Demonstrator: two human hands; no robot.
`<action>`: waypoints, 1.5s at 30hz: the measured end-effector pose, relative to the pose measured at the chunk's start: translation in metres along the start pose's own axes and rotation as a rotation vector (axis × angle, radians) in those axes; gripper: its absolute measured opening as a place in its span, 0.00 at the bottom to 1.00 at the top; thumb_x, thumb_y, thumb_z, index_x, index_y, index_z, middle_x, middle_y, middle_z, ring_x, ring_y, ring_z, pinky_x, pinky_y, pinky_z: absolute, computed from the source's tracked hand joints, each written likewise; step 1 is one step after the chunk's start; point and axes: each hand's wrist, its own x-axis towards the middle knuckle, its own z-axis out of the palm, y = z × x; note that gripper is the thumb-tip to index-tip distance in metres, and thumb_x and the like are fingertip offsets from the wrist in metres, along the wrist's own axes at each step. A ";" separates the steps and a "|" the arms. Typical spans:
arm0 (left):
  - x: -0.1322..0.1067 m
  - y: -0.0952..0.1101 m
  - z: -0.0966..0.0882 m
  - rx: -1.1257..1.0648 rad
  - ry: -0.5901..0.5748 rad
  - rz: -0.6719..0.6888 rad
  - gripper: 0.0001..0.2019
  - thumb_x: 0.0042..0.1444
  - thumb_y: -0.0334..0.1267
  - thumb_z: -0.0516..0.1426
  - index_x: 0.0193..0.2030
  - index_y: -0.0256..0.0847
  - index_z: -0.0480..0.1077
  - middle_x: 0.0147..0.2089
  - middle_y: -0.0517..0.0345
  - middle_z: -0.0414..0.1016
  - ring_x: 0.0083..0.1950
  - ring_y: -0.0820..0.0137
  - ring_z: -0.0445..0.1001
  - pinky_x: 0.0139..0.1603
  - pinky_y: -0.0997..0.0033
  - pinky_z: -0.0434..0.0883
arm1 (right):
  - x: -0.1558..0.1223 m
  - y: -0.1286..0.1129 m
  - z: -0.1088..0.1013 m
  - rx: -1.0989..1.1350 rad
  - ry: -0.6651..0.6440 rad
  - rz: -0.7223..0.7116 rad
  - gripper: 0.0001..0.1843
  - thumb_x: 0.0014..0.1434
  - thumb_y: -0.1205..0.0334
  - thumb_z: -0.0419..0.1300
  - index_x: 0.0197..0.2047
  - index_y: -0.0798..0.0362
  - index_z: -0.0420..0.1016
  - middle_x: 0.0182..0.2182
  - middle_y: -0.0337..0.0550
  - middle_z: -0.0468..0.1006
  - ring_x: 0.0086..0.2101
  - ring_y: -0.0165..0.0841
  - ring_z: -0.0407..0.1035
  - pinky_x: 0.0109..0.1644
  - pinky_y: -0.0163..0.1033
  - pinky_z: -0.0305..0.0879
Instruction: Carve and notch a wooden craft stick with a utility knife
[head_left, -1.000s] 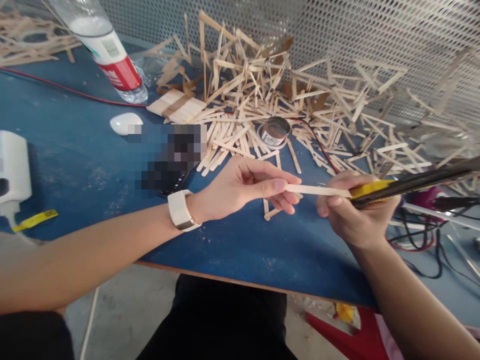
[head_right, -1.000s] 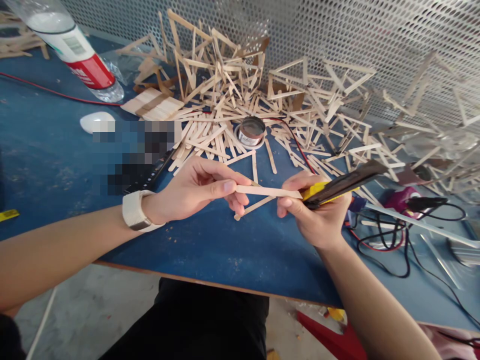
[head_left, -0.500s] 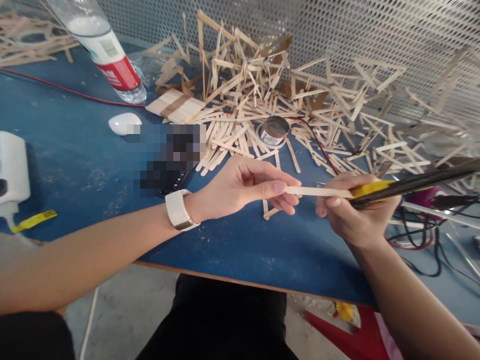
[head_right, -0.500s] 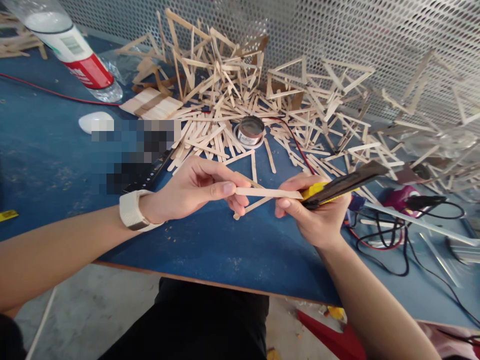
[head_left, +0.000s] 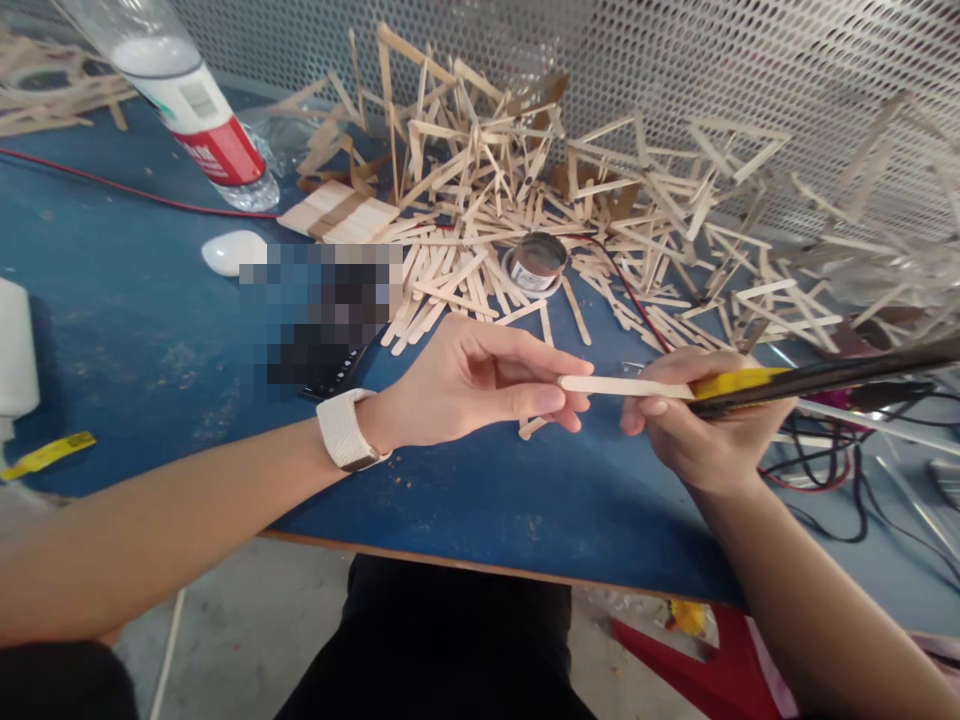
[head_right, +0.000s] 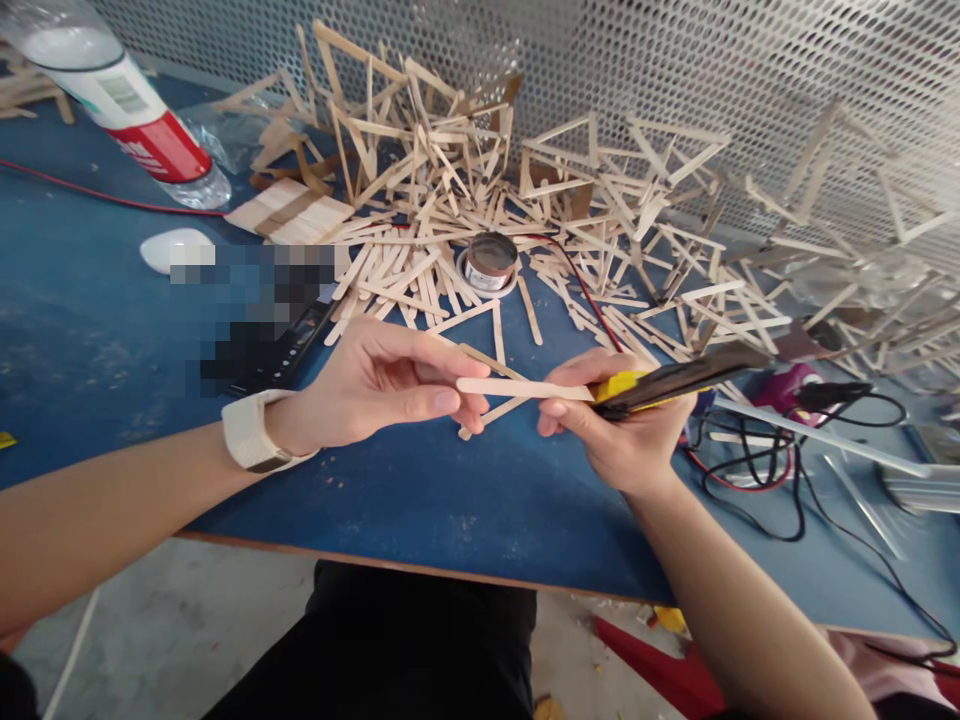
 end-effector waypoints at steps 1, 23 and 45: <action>0.000 0.000 0.001 0.015 0.009 0.008 0.12 0.64 0.26 0.69 0.52 0.41 0.86 0.44 0.54 0.90 0.44 0.66 0.91 0.47 0.71 0.89 | 0.000 0.000 0.000 0.000 -0.002 -0.008 0.11 0.57 0.61 0.80 0.42 0.48 0.85 0.30 0.39 0.86 0.23 0.33 0.78 0.23 0.39 0.73; -0.004 0.000 0.002 0.227 0.051 0.027 0.12 0.65 0.36 0.71 0.53 0.37 0.86 0.42 0.49 0.90 0.41 0.63 0.89 0.44 0.63 0.88 | 0.004 -0.002 -0.001 -0.035 -0.035 -0.086 0.12 0.58 0.62 0.79 0.44 0.42 0.86 0.29 0.36 0.86 0.20 0.33 0.76 0.22 0.40 0.75; -0.003 0.002 -0.001 0.210 -0.031 0.036 0.12 0.70 0.36 0.66 0.57 0.39 0.85 0.48 0.48 0.90 0.48 0.62 0.90 0.49 0.67 0.89 | 0.004 0.001 -0.003 -0.023 -0.048 -0.080 0.10 0.59 0.62 0.79 0.44 0.43 0.86 0.26 0.35 0.84 0.22 0.34 0.77 0.23 0.40 0.75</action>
